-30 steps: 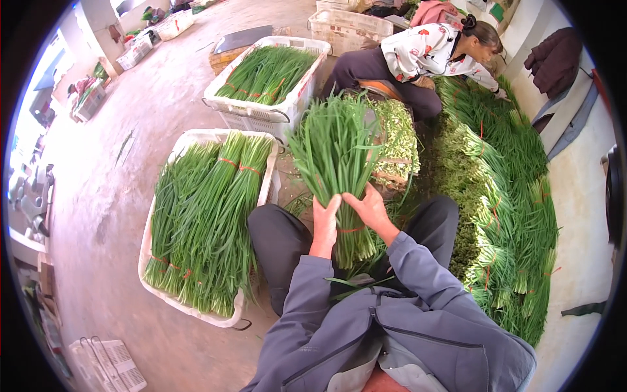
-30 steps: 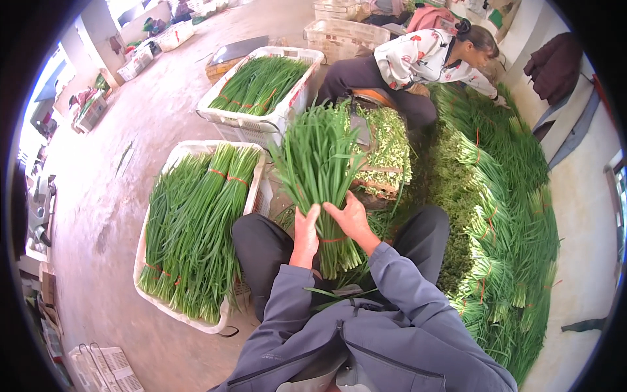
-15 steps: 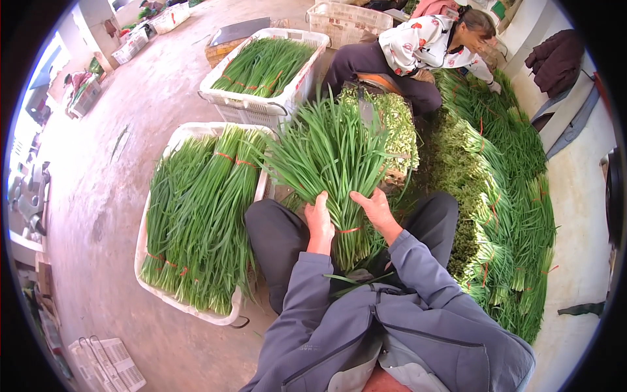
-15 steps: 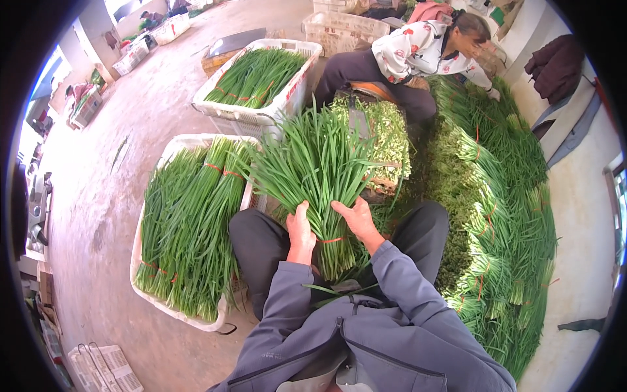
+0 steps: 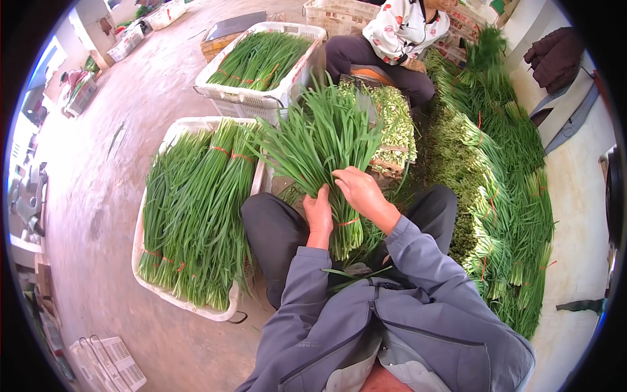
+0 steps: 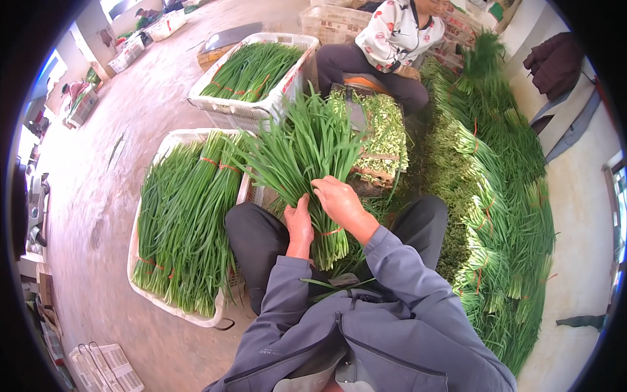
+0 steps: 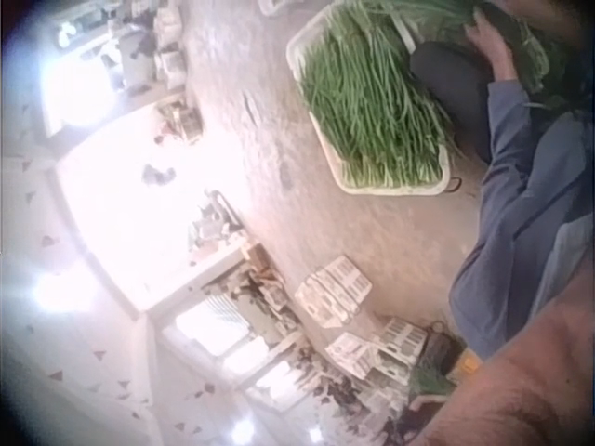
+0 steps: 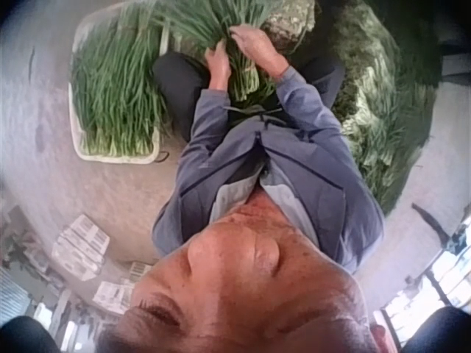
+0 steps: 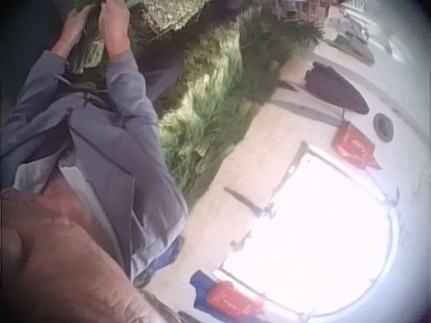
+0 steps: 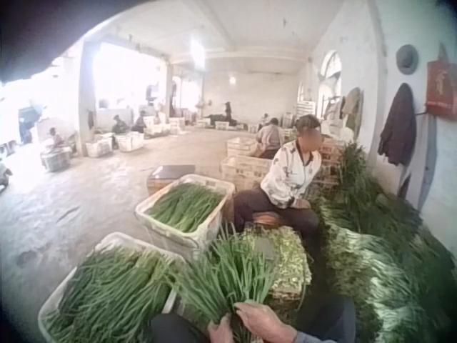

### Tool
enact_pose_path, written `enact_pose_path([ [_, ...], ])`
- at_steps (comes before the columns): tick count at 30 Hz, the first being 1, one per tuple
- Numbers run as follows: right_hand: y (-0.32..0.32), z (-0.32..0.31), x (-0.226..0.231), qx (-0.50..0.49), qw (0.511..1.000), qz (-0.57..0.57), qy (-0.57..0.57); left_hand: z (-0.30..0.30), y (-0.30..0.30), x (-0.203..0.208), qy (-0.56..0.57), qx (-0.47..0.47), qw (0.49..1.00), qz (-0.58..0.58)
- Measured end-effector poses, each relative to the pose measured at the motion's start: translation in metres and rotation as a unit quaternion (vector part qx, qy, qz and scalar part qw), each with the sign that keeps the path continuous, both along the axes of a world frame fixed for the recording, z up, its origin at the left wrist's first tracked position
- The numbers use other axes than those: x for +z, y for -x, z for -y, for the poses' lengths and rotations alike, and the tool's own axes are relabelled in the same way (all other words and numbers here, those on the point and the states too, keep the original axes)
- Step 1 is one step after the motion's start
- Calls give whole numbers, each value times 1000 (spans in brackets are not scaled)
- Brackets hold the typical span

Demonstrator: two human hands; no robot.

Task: The person gathers bundles of green onions, secures them with rubber bands, and trims the roots using a large knife.

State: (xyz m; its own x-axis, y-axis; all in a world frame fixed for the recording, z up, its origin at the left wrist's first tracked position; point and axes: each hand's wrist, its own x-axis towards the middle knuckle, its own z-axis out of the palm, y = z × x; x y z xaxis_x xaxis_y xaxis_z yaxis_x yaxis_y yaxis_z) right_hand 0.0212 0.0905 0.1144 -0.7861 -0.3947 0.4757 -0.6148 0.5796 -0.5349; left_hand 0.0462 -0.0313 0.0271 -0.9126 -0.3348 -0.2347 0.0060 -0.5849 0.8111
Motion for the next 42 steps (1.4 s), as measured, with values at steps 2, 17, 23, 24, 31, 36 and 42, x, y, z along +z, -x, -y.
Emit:
enact_pose_path([
  [2, 9, 6, -6, -26, 999, 1, -37, -2, 0, -1, -1, 5, 1000, 6],
  [17, 6, 4, -3, -26, 995, 86, -45, 2, -2, -6, -14, -16, 999, -26],
  [23, 10, -2, -12, -16, 996, 76, -45, 2, 0, -7, -4, -26, 999, -26],
  [24, 11, -5, -15, -12, 996, 69, -55, 0, 0, -7, -2, -27, 999, -25],
  [31, -18, -12, 24, 194, 798, 545, 170, 14, 1, -9, 28, -28, 998, 48],
  [36, -49, -48, 47, 293, 698, 574, 311, 12, 6, -13, -54, 4, 998, -6],
  [42, -28, -114, 6, 161, 749, 629, 134, 17, 10, -19, -135, 20, 991, -4],
])
